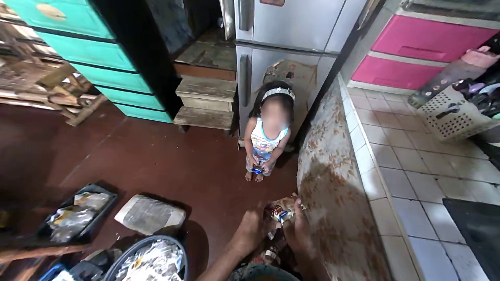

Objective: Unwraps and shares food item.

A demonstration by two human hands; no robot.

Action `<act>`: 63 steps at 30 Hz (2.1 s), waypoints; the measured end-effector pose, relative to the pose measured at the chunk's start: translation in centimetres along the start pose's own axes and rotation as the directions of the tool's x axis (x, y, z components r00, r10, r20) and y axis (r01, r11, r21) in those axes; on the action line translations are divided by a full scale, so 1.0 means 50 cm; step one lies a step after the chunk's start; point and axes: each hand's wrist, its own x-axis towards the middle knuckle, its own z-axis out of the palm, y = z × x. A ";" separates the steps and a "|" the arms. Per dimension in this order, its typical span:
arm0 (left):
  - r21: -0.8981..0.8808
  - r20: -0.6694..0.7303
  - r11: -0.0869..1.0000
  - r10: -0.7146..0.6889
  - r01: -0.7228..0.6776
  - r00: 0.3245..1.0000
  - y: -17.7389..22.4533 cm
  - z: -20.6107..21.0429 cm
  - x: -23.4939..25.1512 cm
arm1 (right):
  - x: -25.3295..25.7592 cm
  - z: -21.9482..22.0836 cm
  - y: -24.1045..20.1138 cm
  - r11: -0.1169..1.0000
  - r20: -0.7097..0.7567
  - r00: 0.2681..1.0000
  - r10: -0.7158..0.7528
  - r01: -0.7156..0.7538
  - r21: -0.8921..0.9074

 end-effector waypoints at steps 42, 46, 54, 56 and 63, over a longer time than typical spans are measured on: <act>-0.825 0.036 0.535 -0.274 0.183 0.961 -0.103 0.006 -0.021 | 0.048 -0.089 -0.064 0.942 0.036 0.995 -0.088 0.072 0.329; -0.891 0.070 0.419 -0.249 0.173 0.966 -0.090 -0.029 -0.024 | 0.050 -0.152 -0.096 0.960 -0.010 0.963 -0.269 0.269 0.077; -0.806 0.086 0.579 -0.090 0.122 0.992 -0.079 -0.049 -0.009 | -0.002 -0.130 -0.110 0.842 0.119 0.993 -0.006 0.069 -0.535; -0.713 0.071 0.696 -0.038 0.077 0.997 -0.074 -0.048 -0.001 | -0.005 -0.112 -0.116 0.773 0.279 0.960 0.018 0.164 -0.613; -0.560 0.110 0.828 0.104 -0.024 0.988 -0.031 -0.054 0.014 | -0.006 -0.056 -0.120 0.544 0.596 0.799 -0.078 0.535 -0.646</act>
